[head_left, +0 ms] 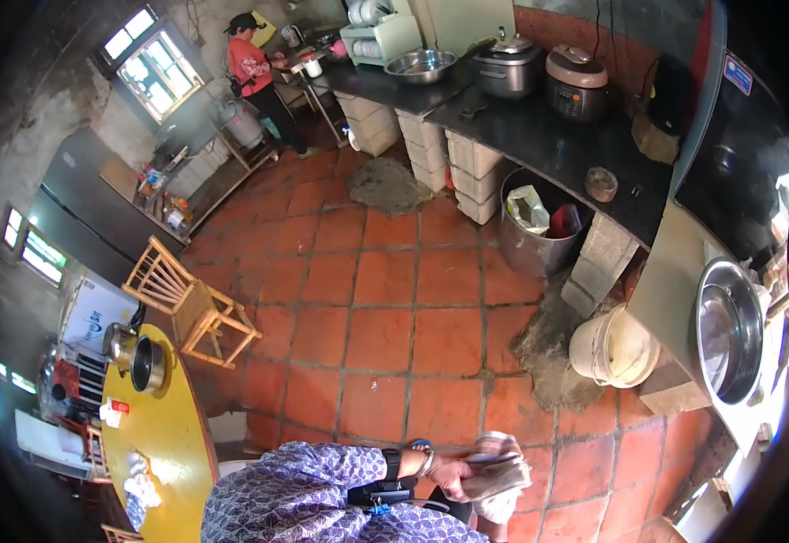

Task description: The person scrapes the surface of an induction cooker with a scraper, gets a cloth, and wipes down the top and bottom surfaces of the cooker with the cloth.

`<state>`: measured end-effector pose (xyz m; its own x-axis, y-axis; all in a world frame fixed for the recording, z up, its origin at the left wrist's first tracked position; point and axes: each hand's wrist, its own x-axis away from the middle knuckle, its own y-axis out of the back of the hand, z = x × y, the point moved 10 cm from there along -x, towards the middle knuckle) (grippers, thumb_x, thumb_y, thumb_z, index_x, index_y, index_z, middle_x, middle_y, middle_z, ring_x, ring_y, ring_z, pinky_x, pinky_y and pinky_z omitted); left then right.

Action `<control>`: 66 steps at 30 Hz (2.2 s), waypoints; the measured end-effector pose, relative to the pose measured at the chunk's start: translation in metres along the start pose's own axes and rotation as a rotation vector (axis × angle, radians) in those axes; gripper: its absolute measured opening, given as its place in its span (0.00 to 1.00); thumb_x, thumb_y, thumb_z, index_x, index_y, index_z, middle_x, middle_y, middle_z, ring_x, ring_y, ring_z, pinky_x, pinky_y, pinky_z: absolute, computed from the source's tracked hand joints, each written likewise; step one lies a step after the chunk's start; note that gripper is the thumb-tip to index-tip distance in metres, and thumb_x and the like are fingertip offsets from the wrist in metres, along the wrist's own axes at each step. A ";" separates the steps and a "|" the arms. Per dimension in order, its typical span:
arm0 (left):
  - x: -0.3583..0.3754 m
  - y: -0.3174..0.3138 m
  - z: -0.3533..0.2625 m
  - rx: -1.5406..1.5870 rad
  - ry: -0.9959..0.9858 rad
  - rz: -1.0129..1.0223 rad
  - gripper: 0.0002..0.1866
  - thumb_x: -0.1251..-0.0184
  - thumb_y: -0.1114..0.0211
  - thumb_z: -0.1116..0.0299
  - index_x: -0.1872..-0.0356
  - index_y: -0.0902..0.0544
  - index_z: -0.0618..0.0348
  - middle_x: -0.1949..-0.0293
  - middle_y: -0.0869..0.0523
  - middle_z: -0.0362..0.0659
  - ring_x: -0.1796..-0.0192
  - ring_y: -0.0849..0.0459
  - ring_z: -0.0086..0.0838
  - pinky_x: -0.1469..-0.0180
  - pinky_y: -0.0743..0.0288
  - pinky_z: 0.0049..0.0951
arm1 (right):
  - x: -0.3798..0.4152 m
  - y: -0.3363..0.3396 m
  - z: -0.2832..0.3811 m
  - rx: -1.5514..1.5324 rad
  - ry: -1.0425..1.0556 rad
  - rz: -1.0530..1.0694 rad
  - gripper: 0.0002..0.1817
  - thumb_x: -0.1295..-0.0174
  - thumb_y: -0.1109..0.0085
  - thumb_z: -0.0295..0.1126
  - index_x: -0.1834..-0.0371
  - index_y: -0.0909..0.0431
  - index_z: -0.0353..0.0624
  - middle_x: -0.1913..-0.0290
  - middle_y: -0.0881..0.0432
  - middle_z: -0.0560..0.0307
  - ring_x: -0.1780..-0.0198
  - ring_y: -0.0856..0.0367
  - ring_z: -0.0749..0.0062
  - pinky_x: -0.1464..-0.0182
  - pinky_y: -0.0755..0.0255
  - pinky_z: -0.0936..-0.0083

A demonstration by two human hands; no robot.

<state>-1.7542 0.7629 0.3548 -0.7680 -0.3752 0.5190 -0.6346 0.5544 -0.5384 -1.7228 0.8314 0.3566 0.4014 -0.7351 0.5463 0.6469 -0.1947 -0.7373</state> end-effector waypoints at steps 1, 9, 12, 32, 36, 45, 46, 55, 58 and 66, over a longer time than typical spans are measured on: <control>-0.016 0.013 0.004 -0.470 -0.118 -0.085 0.23 0.42 0.30 0.62 0.47 0.22 0.60 0.59 0.18 0.40 0.51 0.22 0.27 0.48 0.29 0.29 | -0.004 0.003 0.016 0.230 0.050 0.018 0.10 0.39 0.48 0.39 0.60 0.33 0.50 0.64 0.36 0.62 0.59 0.35 0.74 0.56 0.34 0.74; -0.052 0.012 -0.065 -0.656 -0.127 -0.174 0.24 0.38 0.40 0.45 0.60 0.17 0.59 0.64 0.15 0.49 0.55 0.18 0.39 0.52 0.28 0.37 | -0.001 0.029 0.113 2.867 0.792 -0.224 0.09 0.42 0.45 0.34 0.59 0.29 0.50 0.66 0.29 0.61 0.65 0.28 0.70 0.62 0.31 0.74; -0.059 0.001 -0.081 -0.860 0.011 -0.046 0.23 0.39 0.38 0.47 0.55 0.17 0.57 0.59 0.15 0.50 0.52 0.18 0.40 0.50 0.27 0.36 | 0.025 0.020 0.187 2.216 0.625 -0.321 0.04 0.32 0.53 0.29 0.59 0.30 0.42 0.61 0.27 0.62 0.64 0.27 0.79 0.61 0.29 0.77; -0.269 -0.069 -0.087 -1.393 0.206 0.052 0.18 0.39 0.36 0.62 0.49 0.18 0.55 0.58 0.13 0.47 0.54 0.14 0.31 0.50 0.23 0.29 | 0.264 0.368 0.101 0.902 0.262 -1.135 0.09 0.31 0.56 0.32 0.53 0.29 0.45 0.57 0.25 0.62 0.55 0.29 0.79 0.55 0.30 0.77; -0.333 -0.149 -0.069 -1.411 0.233 0.123 0.18 0.39 0.35 0.63 0.49 0.18 0.55 0.59 0.13 0.46 0.56 0.15 0.28 0.51 0.23 0.28 | 0.343 0.435 0.115 0.789 0.269 -1.259 0.10 0.31 0.57 0.33 0.52 0.28 0.45 0.56 0.25 0.62 0.54 0.29 0.79 0.54 0.30 0.77; -0.459 -0.307 -0.030 -1.484 0.308 0.313 0.19 0.38 0.36 0.60 0.48 0.18 0.56 0.57 0.13 0.48 0.54 0.15 0.32 0.49 0.24 0.29 | 0.534 0.570 0.098 0.585 0.138 -1.528 0.12 0.30 0.59 0.35 0.49 0.28 0.47 0.54 0.24 0.61 0.50 0.30 0.79 0.52 0.30 0.77; -0.473 -0.319 -0.029 -1.535 0.321 0.331 0.19 0.39 0.35 0.59 0.48 0.18 0.56 0.57 0.13 0.48 0.54 0.15 0.32 0.49 0.24 0.29 | 0.548 0.582 0.088 0.565 0.103 -1.536 0.13 0.30 0.59 0.35 0.49 0.28 0.47 0.53 0.24 0.61 0.49 0.30 0.79 0.51 0.30 0.77; -0.625 -0.387 0.006 -1.611 0.389 0.340 0.19 0.39 0.37 0.59 0.50 0.18 0.57 0.57 0.13 0.49 0.53 0.15 0.33 0.48 0.24 0.31 | 0.675 0.675 -0.057 0.431 -0.393 -1.551 0.15 0.29 0.61 0.37 0.46 0.27 0.48 0.51 0.24 0.61 0.45 0.31 0.79 0.49 0.30 0.77; -0.684 -0.469 0.001 -1.652 0.344 0.360 0.18 0.38 0.37 0.60 0.51 0.18 0.59 0.57 0.13 0.49 0.52 0.14 0.34 0.49 0.23 0.31 | 0.716 0.696 -0.103 0.422 -0.501 -1.531 0.16 0.29 0.61 0.37 0.45 0.27 0.49 0.51 0.23 0.61 0.44 0.31 0.79 0.48 0.30 0.77; -0.808 -0.619 0.055 -1.620 0.283 0.333 0.16 0.38 0.36 0.62 0.51 0.18 0.57 0.60 0.13 0.48 0.58 0.14 0.31 0.54 0.22 0.29 | 0.810 0.798 -0.080 0.707 -0.809 -1.259 0.22 0.32 0.55 0.48 0.47 0.21 0.44 0.51 0.18 0.56 0.50 0.21 0.71 0.48 0.27 0.76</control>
<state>-0.7453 0.6821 0.2322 -0.6884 -0.0554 0.7232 0.4170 0.7856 0.4572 -0.9333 0.0285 0.1795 -0.5034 0.1955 0.8417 0.8641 0.1131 0.4905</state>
